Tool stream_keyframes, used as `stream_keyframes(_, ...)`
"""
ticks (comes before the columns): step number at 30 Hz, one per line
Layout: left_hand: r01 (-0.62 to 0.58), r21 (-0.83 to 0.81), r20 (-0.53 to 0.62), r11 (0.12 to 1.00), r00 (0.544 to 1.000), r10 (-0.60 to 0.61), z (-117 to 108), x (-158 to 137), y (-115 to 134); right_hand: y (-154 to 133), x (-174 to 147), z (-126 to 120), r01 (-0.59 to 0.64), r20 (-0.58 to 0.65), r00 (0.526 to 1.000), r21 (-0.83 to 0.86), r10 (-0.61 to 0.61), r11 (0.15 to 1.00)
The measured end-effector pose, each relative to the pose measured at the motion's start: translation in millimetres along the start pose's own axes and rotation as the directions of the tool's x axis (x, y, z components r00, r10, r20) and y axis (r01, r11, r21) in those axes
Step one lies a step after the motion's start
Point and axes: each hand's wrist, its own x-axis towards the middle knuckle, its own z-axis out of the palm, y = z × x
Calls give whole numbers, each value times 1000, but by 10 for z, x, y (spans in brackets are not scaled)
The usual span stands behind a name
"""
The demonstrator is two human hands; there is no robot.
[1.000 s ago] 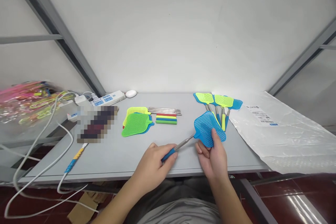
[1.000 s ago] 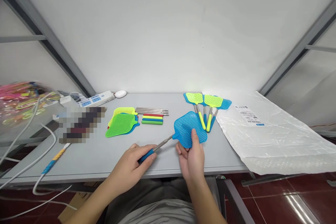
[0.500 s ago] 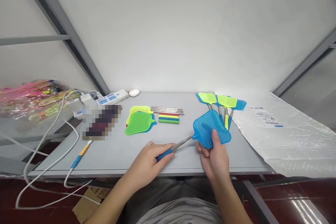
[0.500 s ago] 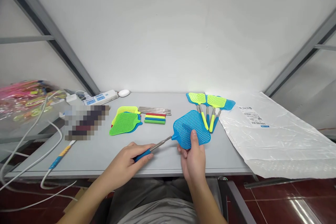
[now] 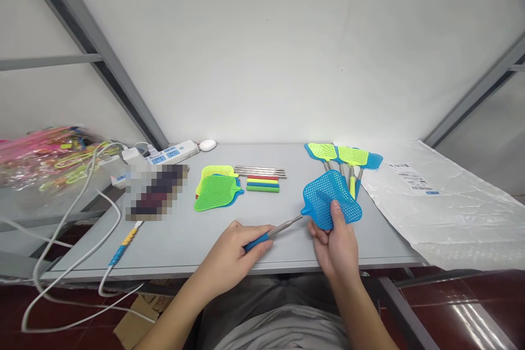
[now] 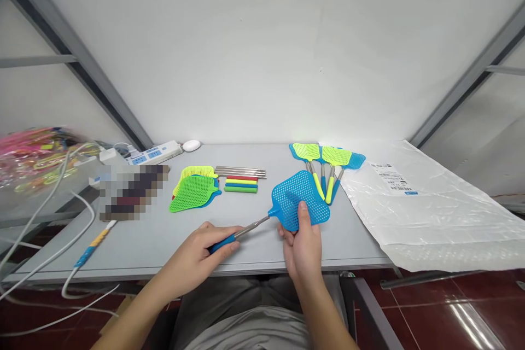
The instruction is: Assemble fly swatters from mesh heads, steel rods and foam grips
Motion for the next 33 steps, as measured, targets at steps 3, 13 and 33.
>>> stream_keyframes(3,10,1,-14,1000,1000,-10,11,0,-13,15,8,-19,21,-42,999,-18,-22,1000)
stream_keyframes(13,37,27,-5,999,999,-37,23,-2,13,12,-2,-14,56,-118,991,-113,-70,992)
stream_keyframes(33,-156,273,17,949,987,158,25,195,212,-43,-61,-66,40,-175,981,-254,-86,966)
